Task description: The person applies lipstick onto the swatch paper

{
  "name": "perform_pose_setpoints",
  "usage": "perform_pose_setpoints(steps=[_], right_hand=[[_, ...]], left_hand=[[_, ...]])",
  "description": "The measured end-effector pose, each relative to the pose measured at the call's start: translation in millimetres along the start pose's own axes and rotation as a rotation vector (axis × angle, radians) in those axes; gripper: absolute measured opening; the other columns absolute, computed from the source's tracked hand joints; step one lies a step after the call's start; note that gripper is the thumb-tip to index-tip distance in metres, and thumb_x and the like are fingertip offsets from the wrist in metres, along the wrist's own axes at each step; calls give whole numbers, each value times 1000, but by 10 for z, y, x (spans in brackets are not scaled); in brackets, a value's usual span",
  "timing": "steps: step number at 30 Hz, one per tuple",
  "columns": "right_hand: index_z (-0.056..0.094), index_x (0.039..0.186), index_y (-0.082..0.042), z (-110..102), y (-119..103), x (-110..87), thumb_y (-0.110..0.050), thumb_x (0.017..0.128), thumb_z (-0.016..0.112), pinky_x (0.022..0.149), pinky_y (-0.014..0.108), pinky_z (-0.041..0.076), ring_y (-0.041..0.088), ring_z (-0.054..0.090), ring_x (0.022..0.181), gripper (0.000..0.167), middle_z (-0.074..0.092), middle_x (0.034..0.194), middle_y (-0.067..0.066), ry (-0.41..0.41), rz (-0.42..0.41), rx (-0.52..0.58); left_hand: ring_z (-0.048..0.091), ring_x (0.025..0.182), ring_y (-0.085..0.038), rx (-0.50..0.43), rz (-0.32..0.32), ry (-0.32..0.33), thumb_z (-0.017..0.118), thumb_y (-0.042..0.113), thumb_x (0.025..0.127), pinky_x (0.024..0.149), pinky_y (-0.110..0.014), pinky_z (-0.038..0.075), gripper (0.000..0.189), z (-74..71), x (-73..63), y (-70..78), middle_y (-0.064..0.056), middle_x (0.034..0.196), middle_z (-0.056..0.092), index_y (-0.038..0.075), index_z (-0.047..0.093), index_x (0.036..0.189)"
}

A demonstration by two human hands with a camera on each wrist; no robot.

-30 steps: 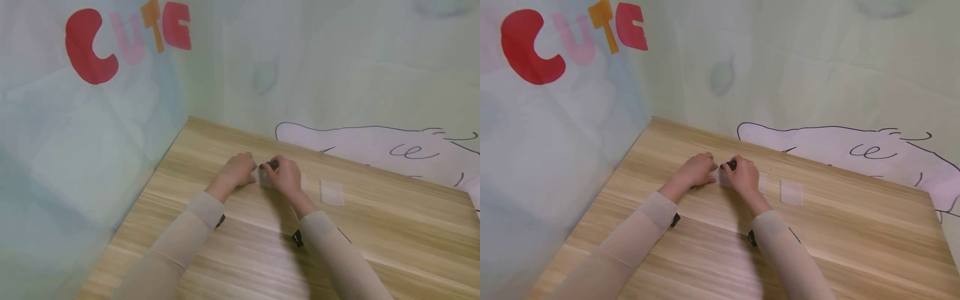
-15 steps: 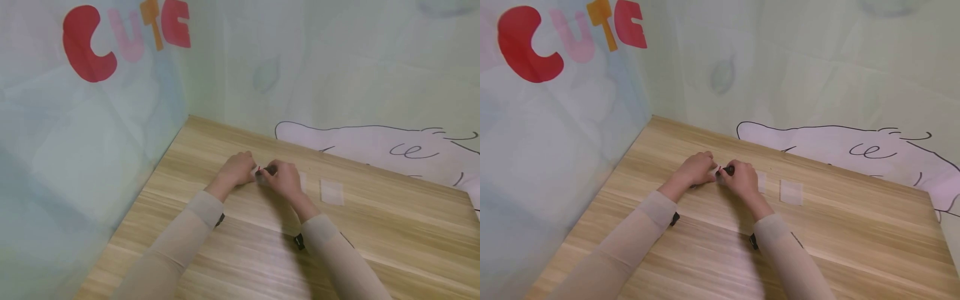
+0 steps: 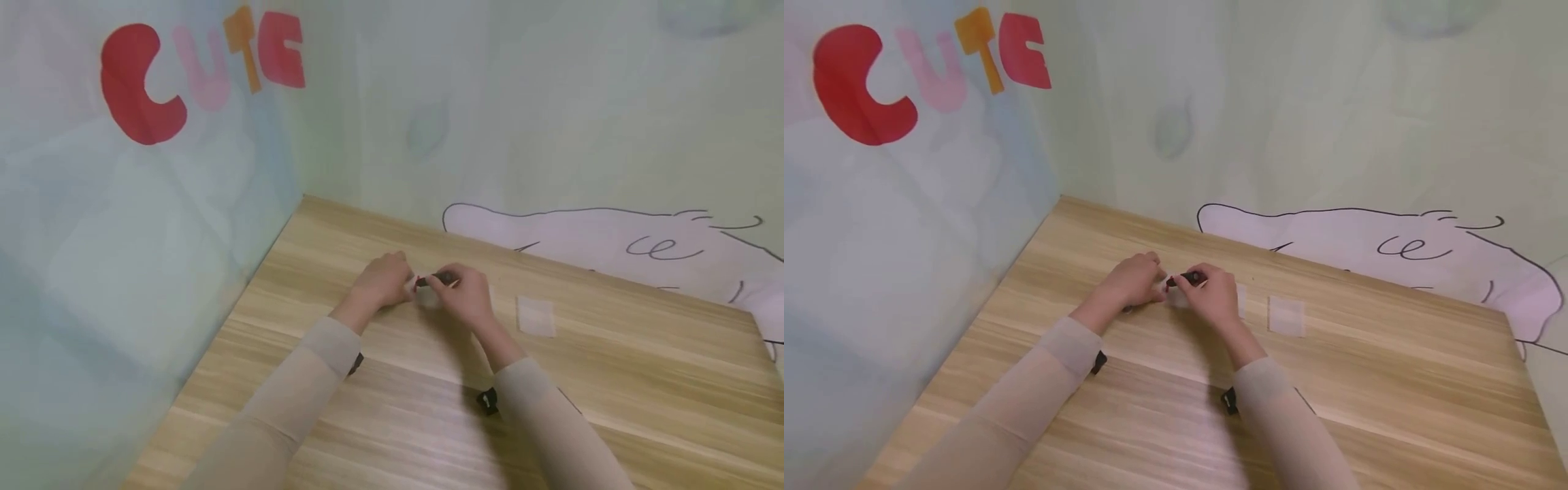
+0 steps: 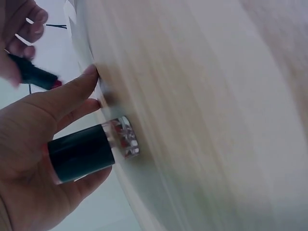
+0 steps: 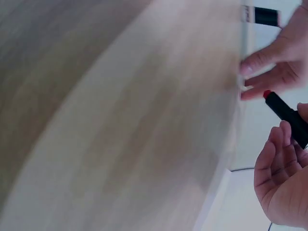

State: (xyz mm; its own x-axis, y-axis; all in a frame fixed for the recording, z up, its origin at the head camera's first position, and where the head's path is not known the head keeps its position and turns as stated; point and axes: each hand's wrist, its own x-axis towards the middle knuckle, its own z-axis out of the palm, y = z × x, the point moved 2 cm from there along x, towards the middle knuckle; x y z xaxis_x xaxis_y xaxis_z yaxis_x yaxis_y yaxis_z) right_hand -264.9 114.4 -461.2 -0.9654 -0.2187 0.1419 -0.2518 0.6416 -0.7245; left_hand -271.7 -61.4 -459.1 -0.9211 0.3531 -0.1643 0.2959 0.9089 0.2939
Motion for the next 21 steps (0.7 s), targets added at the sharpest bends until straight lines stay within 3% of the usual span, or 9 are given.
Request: perform_pose_setpoints(steps=[3,6,10,14,21], right_hand=[[76,95,-6,-110,11,-24,-26,92,76,64,30,51,20,64,70,20,74,85,7,55,22,80],[75,96,-7,-221,44,-55,-28,92,75,55,27,46,19,60,63,21,73,85,7,99,59,127],[74,97,-7,-332,126,-79,-28,94,74,47,23,40,16,59,57,22,71,84,8,142,96,170],[74,97,-5,-402,189,-74,-26,94,74,50,22,46,14,61,58,21,72,85,9,174,84,184],[72,94,-5,-480,262,-95,-22,94,74,53,23,50,15,61,58,18,71,85,9,215,83,156]], left_hand=[[56,90,-24,-2,4,-5,79,32,87,79,-38,51,25,15,16,-21,-9,104,59,9,71,90],[59,103,-28,8,8,-1,77,39,88,90,-42,51,40,22,36,-29,-12,117,62,7,71,111],[53,128,-34,-14,33,18,74,45,91,110,-47,42,65,34,76,11,-17,141,56,7,57,142],[49,134,-34,-16,75,31,71,45,94,114,-47,37,66,70,142,73,-16,147,52,9,53,146],[54,126,-31,21,121,51,70,46,94,108,-47,43,60,157,238,181,-13,140,57,12,58,142]])
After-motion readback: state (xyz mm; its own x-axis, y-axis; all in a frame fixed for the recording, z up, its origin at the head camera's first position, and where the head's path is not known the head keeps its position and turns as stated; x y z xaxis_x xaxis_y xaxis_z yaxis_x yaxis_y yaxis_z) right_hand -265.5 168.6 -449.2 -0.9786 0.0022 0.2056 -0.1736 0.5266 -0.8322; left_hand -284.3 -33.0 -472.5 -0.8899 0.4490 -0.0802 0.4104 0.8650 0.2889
